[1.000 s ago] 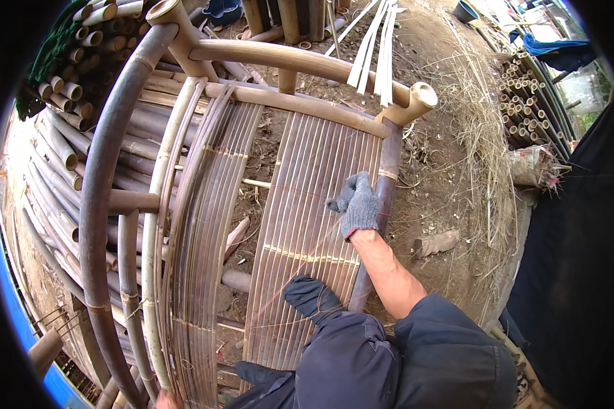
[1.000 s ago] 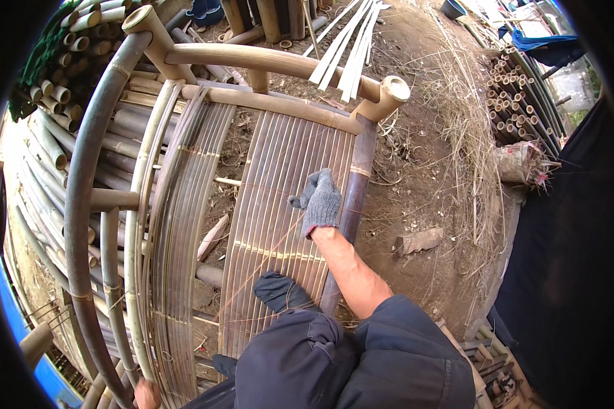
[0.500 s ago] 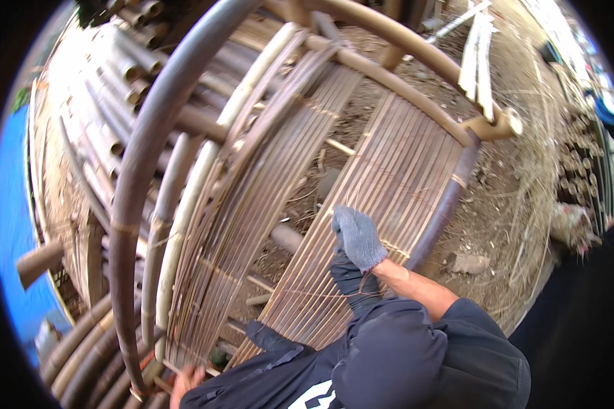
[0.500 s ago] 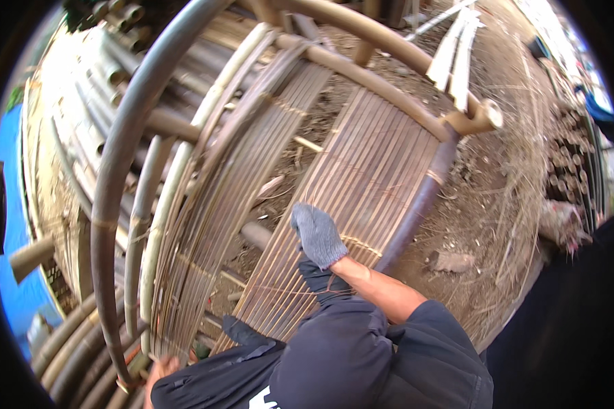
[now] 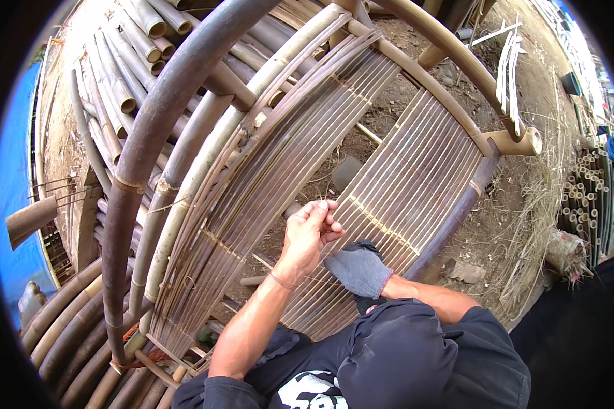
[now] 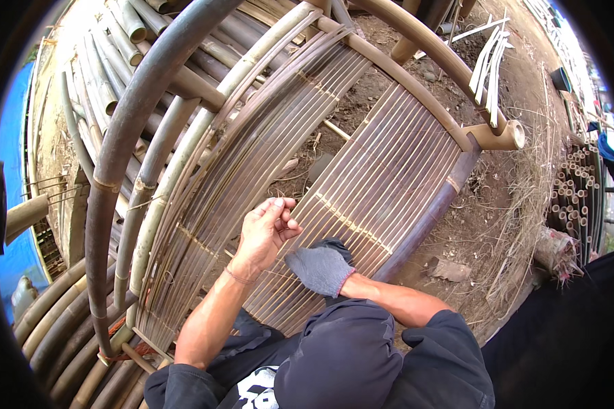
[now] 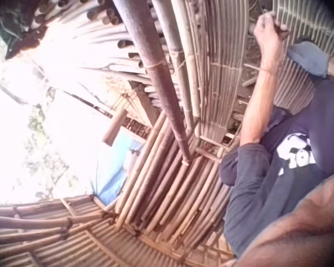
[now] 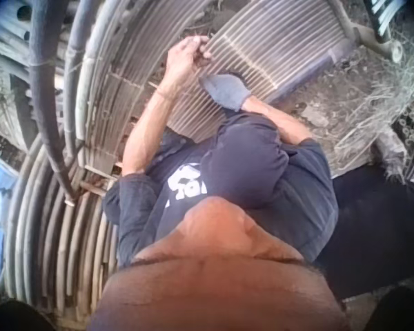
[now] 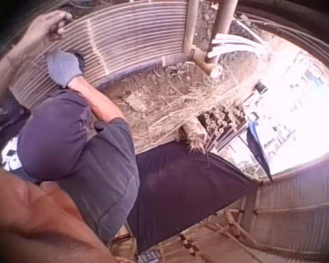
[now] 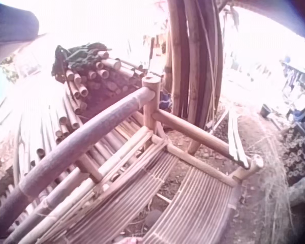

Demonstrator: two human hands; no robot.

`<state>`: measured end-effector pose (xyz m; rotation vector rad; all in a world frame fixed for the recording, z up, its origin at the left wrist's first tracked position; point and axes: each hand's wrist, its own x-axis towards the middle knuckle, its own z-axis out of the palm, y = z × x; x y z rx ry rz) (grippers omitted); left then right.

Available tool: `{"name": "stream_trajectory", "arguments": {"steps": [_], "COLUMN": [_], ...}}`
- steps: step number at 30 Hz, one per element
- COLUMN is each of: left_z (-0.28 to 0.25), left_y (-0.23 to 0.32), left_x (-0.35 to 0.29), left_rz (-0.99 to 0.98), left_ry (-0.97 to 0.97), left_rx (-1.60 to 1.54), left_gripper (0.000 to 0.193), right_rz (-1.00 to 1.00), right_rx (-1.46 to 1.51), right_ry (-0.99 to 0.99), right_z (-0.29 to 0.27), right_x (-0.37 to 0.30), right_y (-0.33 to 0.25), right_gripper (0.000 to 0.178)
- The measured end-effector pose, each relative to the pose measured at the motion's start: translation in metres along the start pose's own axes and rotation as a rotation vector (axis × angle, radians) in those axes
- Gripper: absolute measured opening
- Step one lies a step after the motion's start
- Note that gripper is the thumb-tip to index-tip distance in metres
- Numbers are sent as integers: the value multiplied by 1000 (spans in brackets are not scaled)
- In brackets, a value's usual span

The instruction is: The person weaves thin bamboo strips into the frame of a bamboo chair. They interlace the strips through the existing structure, occasionally adjusting the position of the strips and the chair frame to continue the weaving process.

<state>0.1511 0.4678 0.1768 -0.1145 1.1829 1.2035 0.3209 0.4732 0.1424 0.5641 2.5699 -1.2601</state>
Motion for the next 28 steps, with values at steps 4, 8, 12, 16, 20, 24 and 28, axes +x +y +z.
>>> {"name": "stream_trajectory", "arguments": {"steps": [4, 8, 12, 16, 20, 24, 28], "left_z": [7, -3, 0, -11, -21, -42, -62], "left_y": [-2, -15, -28, -50, -56, -64, -74], "left_x": [-1, -10, -24, -29, -37, -45, -50], "left_rz": [61, 210, 274, 342, 174, 115, -37], "left_ry": [5, 62, 75, 73, 28, -51, -90], "left_rx": [76, 436, 563, 718, 742, 880, 1003], "left_gripper": [25, 30, 29, 26, 26, 26, 28], "right_rz": [-21, 164, 291, 168, 127, 155, 259], "right_rx": [169, 956, 1341, 901, 620, 855, 1031], "right_ry": [-201, 95, 382, 497, 440, 484, 492], "right_z": [-7, -28, -41, -34, -40, -39, -39], "right_x": [-11, -1, 7, 20, 19, 16, 14], "right_y": [-6, -6, -4, 7, 14, 19, 26], "right_gripper": [28, 58, 48, 28, 22, 20, 22]}}
